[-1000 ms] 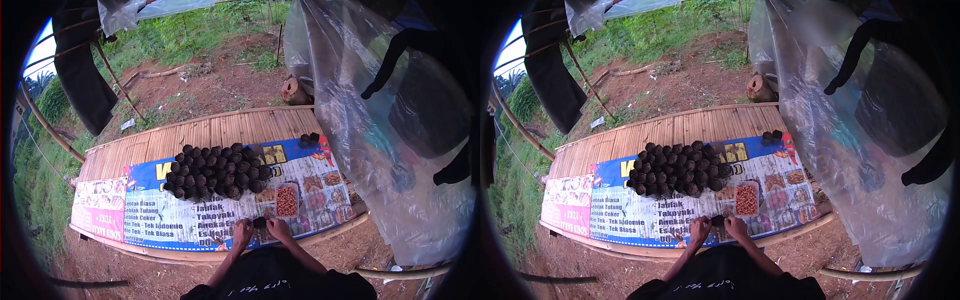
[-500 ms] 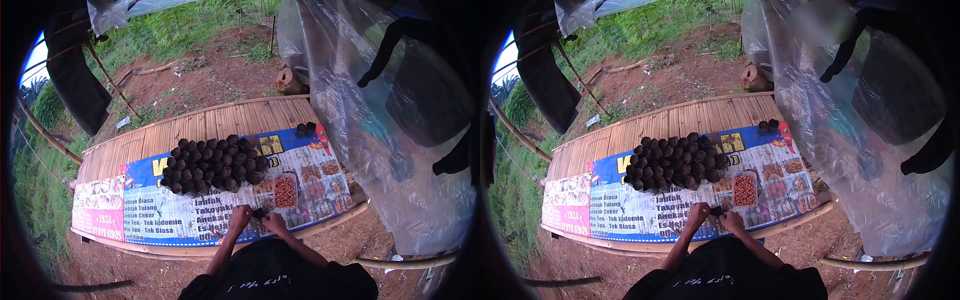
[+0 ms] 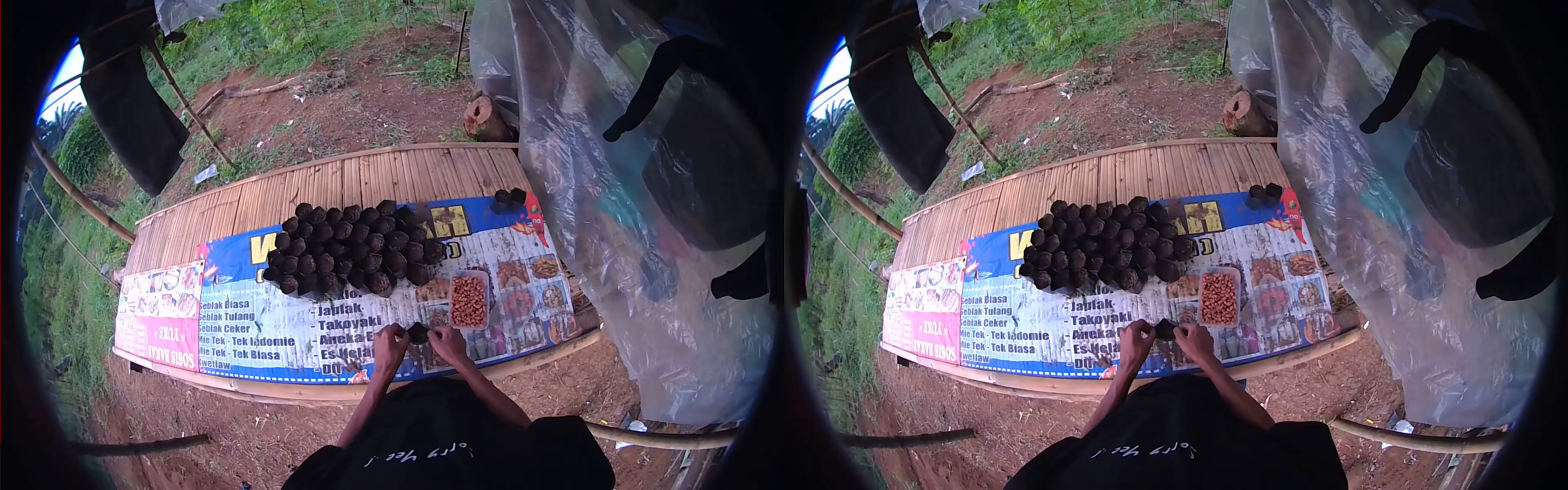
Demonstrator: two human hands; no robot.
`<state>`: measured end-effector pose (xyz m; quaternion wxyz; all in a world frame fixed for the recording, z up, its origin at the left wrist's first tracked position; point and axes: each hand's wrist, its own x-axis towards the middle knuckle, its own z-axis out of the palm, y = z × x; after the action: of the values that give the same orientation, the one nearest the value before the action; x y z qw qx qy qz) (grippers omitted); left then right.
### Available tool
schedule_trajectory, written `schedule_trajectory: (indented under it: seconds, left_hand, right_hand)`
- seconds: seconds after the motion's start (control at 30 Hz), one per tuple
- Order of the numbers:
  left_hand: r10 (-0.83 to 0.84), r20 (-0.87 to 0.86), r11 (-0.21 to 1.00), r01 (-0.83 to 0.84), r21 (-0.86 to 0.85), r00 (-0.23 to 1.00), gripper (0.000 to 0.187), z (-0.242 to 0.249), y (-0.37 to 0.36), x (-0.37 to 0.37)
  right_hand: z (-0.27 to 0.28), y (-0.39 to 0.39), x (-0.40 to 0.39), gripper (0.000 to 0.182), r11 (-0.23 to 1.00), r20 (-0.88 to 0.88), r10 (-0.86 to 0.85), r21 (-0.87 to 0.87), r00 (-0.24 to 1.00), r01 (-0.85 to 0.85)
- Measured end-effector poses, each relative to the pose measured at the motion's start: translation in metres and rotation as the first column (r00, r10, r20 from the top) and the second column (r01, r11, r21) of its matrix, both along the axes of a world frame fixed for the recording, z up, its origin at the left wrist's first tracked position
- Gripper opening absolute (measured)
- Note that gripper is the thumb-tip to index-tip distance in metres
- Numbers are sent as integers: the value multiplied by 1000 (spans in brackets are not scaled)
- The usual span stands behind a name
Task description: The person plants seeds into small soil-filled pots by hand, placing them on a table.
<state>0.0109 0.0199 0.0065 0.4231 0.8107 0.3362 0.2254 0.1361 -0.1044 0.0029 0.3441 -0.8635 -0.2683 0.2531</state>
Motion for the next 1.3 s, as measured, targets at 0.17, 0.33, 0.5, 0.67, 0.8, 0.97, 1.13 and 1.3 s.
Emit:
schedule_trajectory:
  seconds: [0.17, 0.33, 0.5, 0.67, 0.8, 0.97, 1.13, 1.3]
  left_hand:
    - [-36, -56, 999, 35, -15, 998, 11, -20, -2, -5]
    - [-51, -69, 974, 64, 216, 996, 26, 6, 1, 5]
    - [-141, -206, 931, 200, 304, 968, 10, -7, 15, 21]
    - [-107, -106, 977, 124, 171, 989, 10, -1, 12, 16]
    - [-2, -80, 996, 10, 92, 997, 11, 6, 4, 10]
    - [26, -92, 996, -18, 87, 995, 14, -4, -3, 8]
    - [31, -101, 998, -27, 49, 994, 15, -12, -6, 4]
    - [31, -19, 992, -28, 122, 999, 18, -1, -4, 10]
  right_hand:
    - [-27, -3, -1, 41, 991, 29, 0, -134, 1000, 4]
    - [-2, -7, -4, 54, 953, -238, -47, -302, 970, -28]
    - [-8, -1, -9, 46, 949, -202, 34, -300, 979, -95]
    - [-4, -1, -10, 37, 957, 121, 66, -289, 990, -28]
    - [4, 4, -6, 32, 977, 217, 49, -215, 975, -1]
    - [-6, 3, -2, 28, 991, 229, 70, -131, 971, -41]
    - [-15, -2, -5, 29, 997, 295, 43, -74, 955, -23]
    - [5, -2, -8, 36, 986, 219, -6, -162, 976, 42]
